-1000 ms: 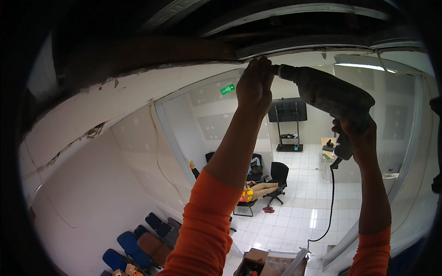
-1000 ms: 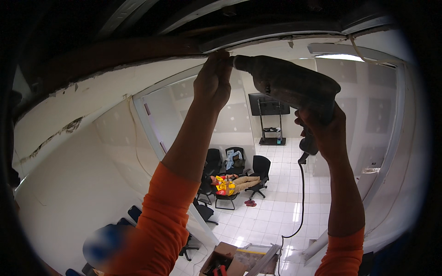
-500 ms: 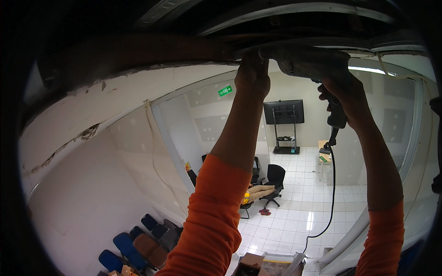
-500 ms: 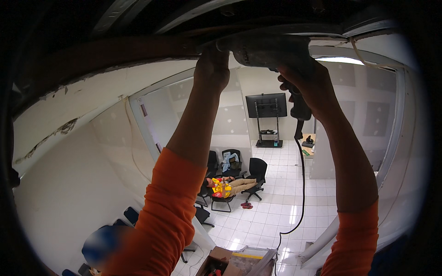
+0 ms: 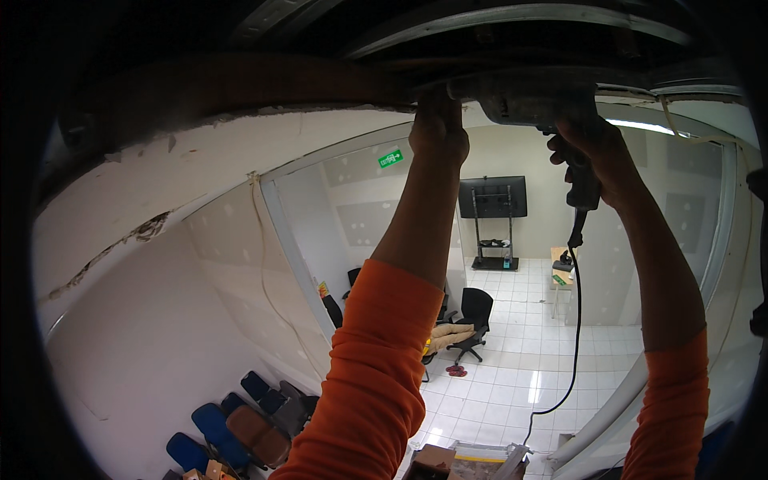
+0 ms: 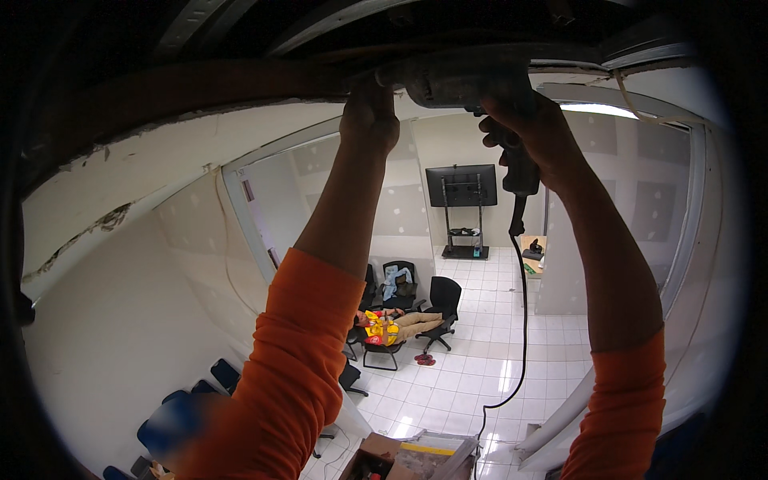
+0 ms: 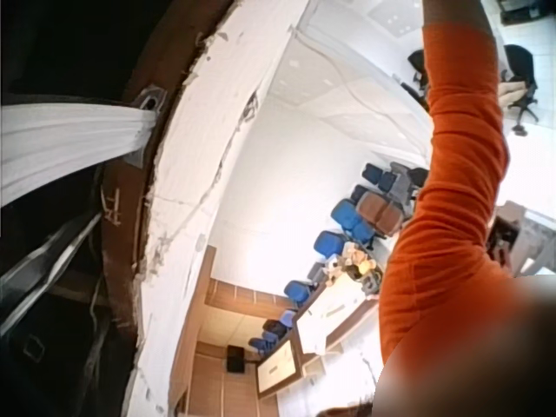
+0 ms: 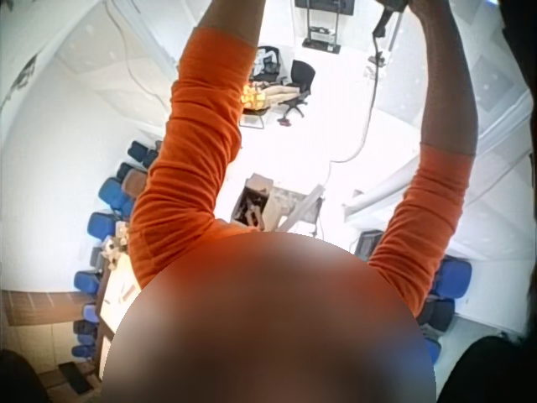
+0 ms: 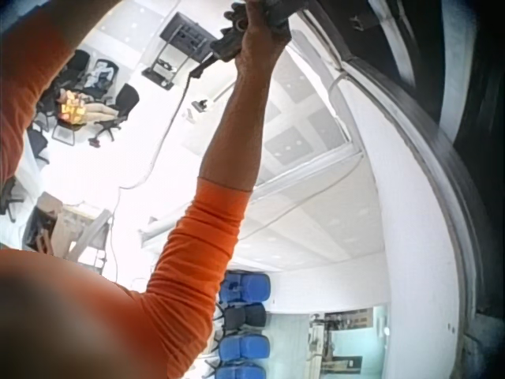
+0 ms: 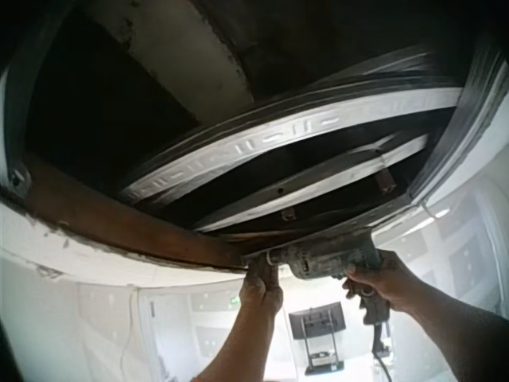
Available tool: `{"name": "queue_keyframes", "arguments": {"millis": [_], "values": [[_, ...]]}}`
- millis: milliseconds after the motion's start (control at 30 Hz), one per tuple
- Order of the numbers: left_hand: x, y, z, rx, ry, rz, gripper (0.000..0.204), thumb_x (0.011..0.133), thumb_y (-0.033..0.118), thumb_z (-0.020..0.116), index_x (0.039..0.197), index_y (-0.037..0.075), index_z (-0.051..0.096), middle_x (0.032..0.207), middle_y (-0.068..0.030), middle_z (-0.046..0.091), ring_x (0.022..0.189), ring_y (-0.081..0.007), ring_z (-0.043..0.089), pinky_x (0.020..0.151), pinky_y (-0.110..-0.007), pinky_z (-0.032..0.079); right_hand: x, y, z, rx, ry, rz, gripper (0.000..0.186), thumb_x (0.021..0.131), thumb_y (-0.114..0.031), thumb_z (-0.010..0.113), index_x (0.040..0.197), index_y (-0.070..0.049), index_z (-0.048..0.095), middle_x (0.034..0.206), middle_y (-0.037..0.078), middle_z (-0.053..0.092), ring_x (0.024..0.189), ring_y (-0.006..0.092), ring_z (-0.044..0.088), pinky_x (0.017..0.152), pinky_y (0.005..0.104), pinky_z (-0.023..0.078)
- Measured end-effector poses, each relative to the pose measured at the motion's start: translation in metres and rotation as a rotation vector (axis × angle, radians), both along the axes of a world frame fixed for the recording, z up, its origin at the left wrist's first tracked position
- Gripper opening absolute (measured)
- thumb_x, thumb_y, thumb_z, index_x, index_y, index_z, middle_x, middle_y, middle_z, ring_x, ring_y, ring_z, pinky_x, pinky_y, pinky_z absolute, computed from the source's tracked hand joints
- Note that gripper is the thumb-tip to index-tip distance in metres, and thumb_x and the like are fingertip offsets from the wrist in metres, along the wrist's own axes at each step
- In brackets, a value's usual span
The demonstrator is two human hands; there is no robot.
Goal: The person installs a ceiling light fixture by positioning a metal bracket against the ceiling, tapping it with a hammer, and then securing it with a power drill. The person uses both hands to align and hold the bracket while operating the tools.
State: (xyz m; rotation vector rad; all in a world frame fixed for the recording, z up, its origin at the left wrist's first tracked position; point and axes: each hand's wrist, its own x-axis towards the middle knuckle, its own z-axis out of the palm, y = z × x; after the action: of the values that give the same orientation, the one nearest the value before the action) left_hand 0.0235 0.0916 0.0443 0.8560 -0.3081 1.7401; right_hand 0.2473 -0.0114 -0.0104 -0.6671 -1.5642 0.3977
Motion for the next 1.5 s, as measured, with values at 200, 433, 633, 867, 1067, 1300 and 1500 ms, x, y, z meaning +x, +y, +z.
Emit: {"name": "queue_keyframes", "arguments": {"millis": [200, 433, 633, 867, 1067, 1300, 1500], "values": [[-0.001, -0.004, 0.002, -0.077, 0.001, 0.045, 0.029, 0.101, 0.017, 0.062, 0.123, -0.001, 0.06, 0.116, -0.0108, 0.067, 0.106, -0.0238, 0.067, 0.094, -0.032, 0.06, 0.006, 0.002, 0.011, -0.018, -0.049, 0.022, 0.063, 0.083, -0.06, 0.075, 0.115, -0.007, 0.059, 0.09, 0.009, 0.071, 0.081, 0.0188, 0.072, 0.059, 0.0336, 0.057], [-0.022, -0.016, -0.047, -0.311, 0.179, 0.639, 0.066, 0.089, 0.021, 0.077, 0.14, -0.002, 0.042, 0.134, -0.0169, 0.051, 0.118, -0.0338, 0.06, 0.097, -0.04, 0.057, 0.01, 0.005, 0.017, -0.056, -0.056, 0.092, 0.065, 0.083, -0.06, 0.075, 0.116, -0.007, 0.059, 0.091, 0.01, 0.071, 0.081, 0.0198, 0.073, 0.058, 0.034, 0.056], [-0.095, -0.062, -0.049, -0.048, 0.312, 1.45, 0.146, 0.07, 0.046, 0.091, 0.153, 0.0, -0.02, 0.158, -0.0308, 0.002, 0.149, -0.0436, 0.013, 0.122, -0.054, 0.021, 0.01, 0.004, 0.018, -0.013, -0.087, 0.064, 0.06, 0.084, -0.058, 0.075, 0.115, -0.009, 0.059, 0.089, 0.007, 0.07, 0.078, 0.0184, 0.072, 0.055, 0.0335, 0.054], [-0.097, -0.091, 0.003, -0.037, 0.197, 1.265, 0.146, 0.076, 0.017, 0.088, 0.144, 0.004, -0.041, 0.157, -0.0249, 0.018, 0.146, -0.0361, 0.026, 0.123, -0.044, 0.021, 0.002, 0.0, 0.011, 0.0, -0.097, 0.042, 0.05, 0.087, -0.053, 0.074, 0.109, -0.01, 0.059, 0.086, 0.005, 0.069, 0.076, 0.0168, 0.071, 0.055, 0.0332, 0.054], [-0.102, -0.081, 0.001, -0.002, 0.329, 1.433, 0.145, 0.075, 0.001, 0.084, 0.14, 0.01, -0.046, 0.151, -0.023, 0.022, 0.141, -0.0332, 0.033, 0.12, -0.042, 0.031, 0.002, -0.003, 0.015, 0.0, -0.148, -0.042, 0.048, 0.088, -0.052, 0.074, 0.106, -0.011, 0.059, 0.083, 0.004, 0.069, 0.072, 0.0156, 0.069, 0.057, 0.0326, 0.054], [-0.103, -0.075, -0.002, 0.028, 0.344, 1.477, 0.143, 0.074, -0.002, 0.082, 0.141, 0.012, -0.044, 0.15, -0.0239, 0.02, 0.142, -0.0342, 0.032, 0.119, -0.044, 0.035, 0.003, 0.002, 0.012, -0.026, -0.115, 0.035, 0.047, 0.088, -0.052, 0.074, 0.107, -0.012, 0.059, 0.08, 0.003, 0.068, 0.072, 0.0153, 0.069, 0.058, 0.033, 0.054], [-0.104, -0.078, -0.005, 0.044, 0.361, 1.417, 0.145, 0.074, -0.001, 0.083, 0.139, 0.013, -0.047, 0.149, -0.0247, 0.02, 0.14, -0.0334, 0.034, 0.117, -0.042, 0.038, 0.005, 0.008, 0.008, -0.04, -0.099, 0.052, 0.057, 0.083, -0.054, 0.078, 0.113, -0.007, 0.061, 0.087, 0.007, 0.07, 0.077, 0.0185, 0.072, 0.061, 0.0351, 0.058]]}}
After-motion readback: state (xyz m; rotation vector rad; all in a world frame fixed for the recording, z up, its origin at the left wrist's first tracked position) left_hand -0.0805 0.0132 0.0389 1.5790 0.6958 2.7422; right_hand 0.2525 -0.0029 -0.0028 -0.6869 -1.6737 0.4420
